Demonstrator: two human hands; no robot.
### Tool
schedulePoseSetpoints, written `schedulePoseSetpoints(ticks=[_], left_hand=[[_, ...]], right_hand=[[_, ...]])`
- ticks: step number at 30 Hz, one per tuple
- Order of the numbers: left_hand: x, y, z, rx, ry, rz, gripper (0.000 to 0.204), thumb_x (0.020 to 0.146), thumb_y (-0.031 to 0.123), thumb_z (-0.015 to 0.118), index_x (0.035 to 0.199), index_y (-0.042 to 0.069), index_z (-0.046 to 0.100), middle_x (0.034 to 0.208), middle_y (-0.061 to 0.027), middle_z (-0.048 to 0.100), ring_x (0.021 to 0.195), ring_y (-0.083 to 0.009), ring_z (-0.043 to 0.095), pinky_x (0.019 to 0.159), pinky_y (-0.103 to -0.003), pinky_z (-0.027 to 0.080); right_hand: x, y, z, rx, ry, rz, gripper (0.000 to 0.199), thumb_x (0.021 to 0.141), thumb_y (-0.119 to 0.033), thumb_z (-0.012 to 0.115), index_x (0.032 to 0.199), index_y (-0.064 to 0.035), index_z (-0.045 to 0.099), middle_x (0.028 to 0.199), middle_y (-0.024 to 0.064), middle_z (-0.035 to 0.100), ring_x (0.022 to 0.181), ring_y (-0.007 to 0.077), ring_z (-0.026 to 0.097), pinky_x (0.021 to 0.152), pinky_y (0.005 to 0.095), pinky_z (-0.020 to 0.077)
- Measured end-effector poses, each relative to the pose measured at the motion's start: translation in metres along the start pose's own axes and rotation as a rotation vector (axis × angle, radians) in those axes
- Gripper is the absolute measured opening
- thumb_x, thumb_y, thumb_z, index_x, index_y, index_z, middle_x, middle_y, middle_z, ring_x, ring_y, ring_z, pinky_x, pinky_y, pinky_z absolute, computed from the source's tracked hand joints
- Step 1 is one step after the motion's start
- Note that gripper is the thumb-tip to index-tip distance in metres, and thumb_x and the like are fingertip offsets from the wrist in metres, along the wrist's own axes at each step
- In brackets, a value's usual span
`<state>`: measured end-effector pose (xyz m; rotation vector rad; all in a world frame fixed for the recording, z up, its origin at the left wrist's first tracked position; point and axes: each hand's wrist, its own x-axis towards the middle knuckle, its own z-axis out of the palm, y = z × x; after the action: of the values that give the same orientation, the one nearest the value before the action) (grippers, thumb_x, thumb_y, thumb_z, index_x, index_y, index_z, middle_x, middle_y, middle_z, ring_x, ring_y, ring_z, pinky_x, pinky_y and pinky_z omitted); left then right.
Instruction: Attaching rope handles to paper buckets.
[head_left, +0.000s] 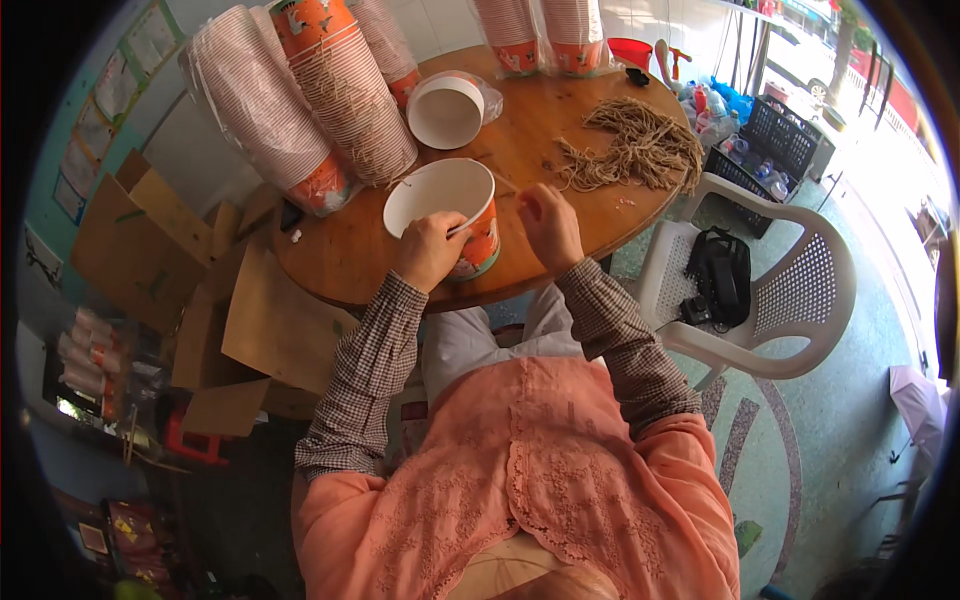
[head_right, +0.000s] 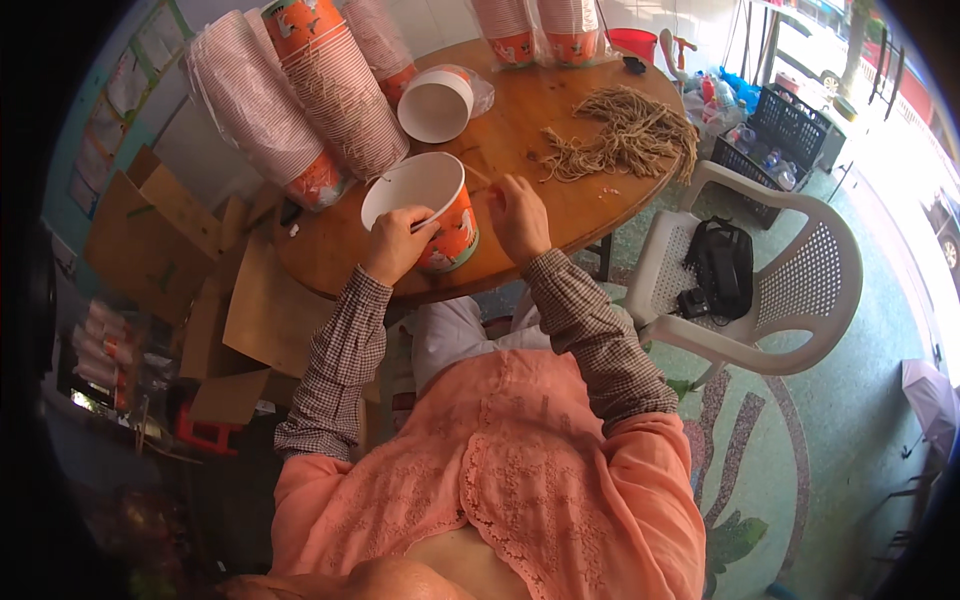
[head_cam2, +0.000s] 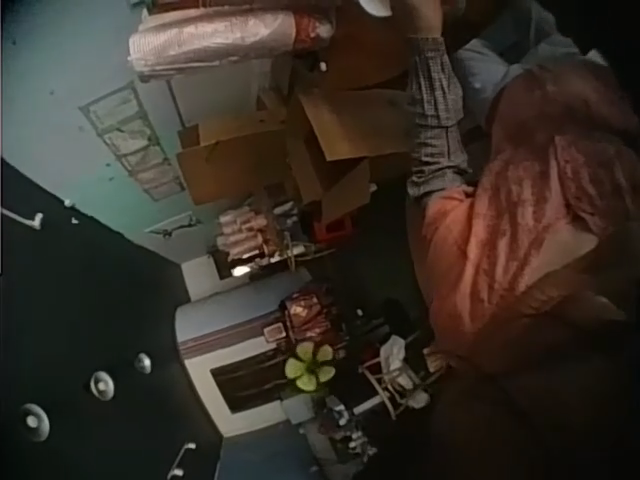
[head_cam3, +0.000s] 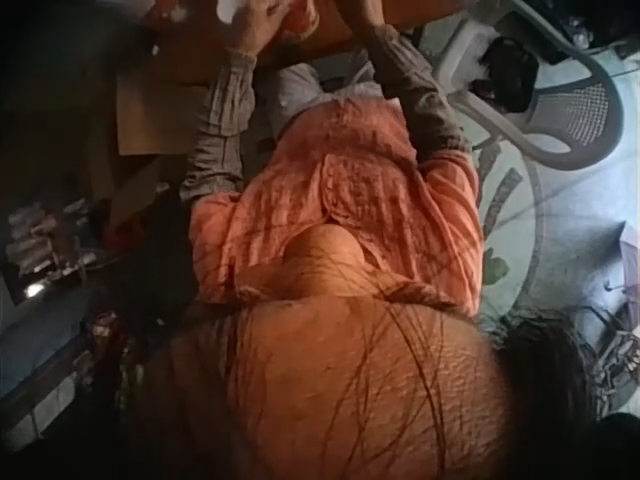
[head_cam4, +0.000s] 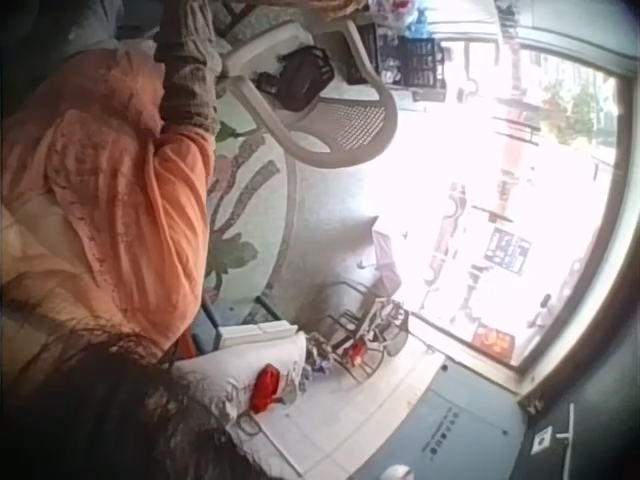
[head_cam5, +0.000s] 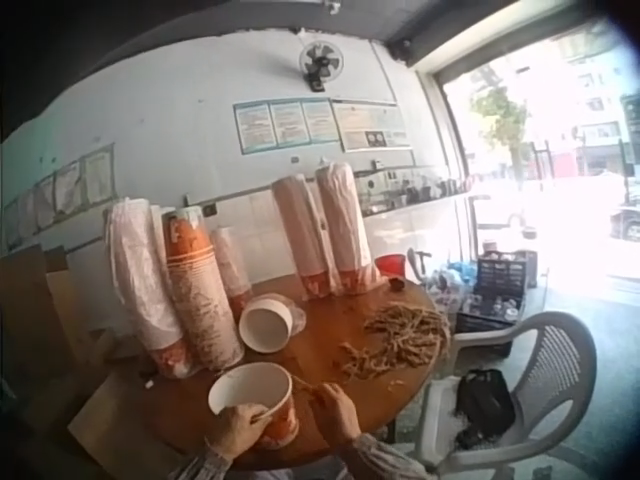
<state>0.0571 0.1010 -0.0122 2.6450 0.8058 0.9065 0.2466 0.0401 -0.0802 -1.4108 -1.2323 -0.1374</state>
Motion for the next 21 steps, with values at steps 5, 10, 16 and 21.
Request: schedulePoseSetpoints(ticks=[5, 10, 16, 21], left_hand=[[-0.006, -0.009, 0.001, -0.061, 0.076, 0.016, 0.016, 0.077, 0.016, 0.071, 0.086, 0.003, 0.068, 0.084, -0.0146, 0.068, 0.076, -0.0346, 0.065, 0.069, -0.04, 0.052], [-0.004, -0.015, 0.011, -0.15, 0.169, 0.113, 0.018, 0.076, 0.018, 0.074, 0.083, 0.002, 0.07, 0.08, -0.0113, 0.069, 0.073, -0.0302, 0.065, 0.069, -0.036, 0.053], [-0.002, -0.012, -0.006, -0.394, -0.06, -0.077, 0.016, 0.084, 0.012, 0.069, 0.085, -0.004, 0.068, 0.08, -0.0095, 0.069, 0.074, -0.0128, 0.065, 0.066, -0.026, 0.053], [0.006, -0.034, -0.004, -0.62, 0.016, -0.169, 0.016, 0.084, 0.014, 0.068, 0.086, -0.002, 0.069, 0.076, -0.0075, 0.069, 0.069, -0.011, 0.064, 0.066, -0.027, 0.052]], right_hand=[[0.044, -0.051, 0.005, 0.115, -0.046, -0.316, 0.011, 0.083, -0.012, 0.064, 0.091, -0.0048, 0.061, 0.089, 0.0137, 0.06, 0.084, 0.0344, 0.06, 0.073, 0.0398, 0.0483], [0.057, -0.045, 0.034, 0.126, -0.325, -0.205, 0.012, 0.083, -0.017, 0.063, 0.087, -0.0068, 0.065, 0.086, 0.0155, 0.065, 0.083, 0.0356, 0.062, 0.071, 0.0435, 0.0504], [0.056, -0.048, 0.023, 0.125, -0.396, -0.209, 0.015, 0.081, -0.014, 0.067, 0.093, -0.0044, 0.066, 0.083, 0.0164, 0.065, 0.077, 0.0318, 0.066, 0.069, 0.0363, 0.0517], [0.059, -0.057, 0.004, 0.235, -0.619, -0.132, 0.019, 0.084, -0.007, 0.066, 0.1, 0.0006, 0.063, 0.085, 0.0111, 0.068, 0.082, 0.0154, 0.066, 0.074, 0.0301, 0.0519]])
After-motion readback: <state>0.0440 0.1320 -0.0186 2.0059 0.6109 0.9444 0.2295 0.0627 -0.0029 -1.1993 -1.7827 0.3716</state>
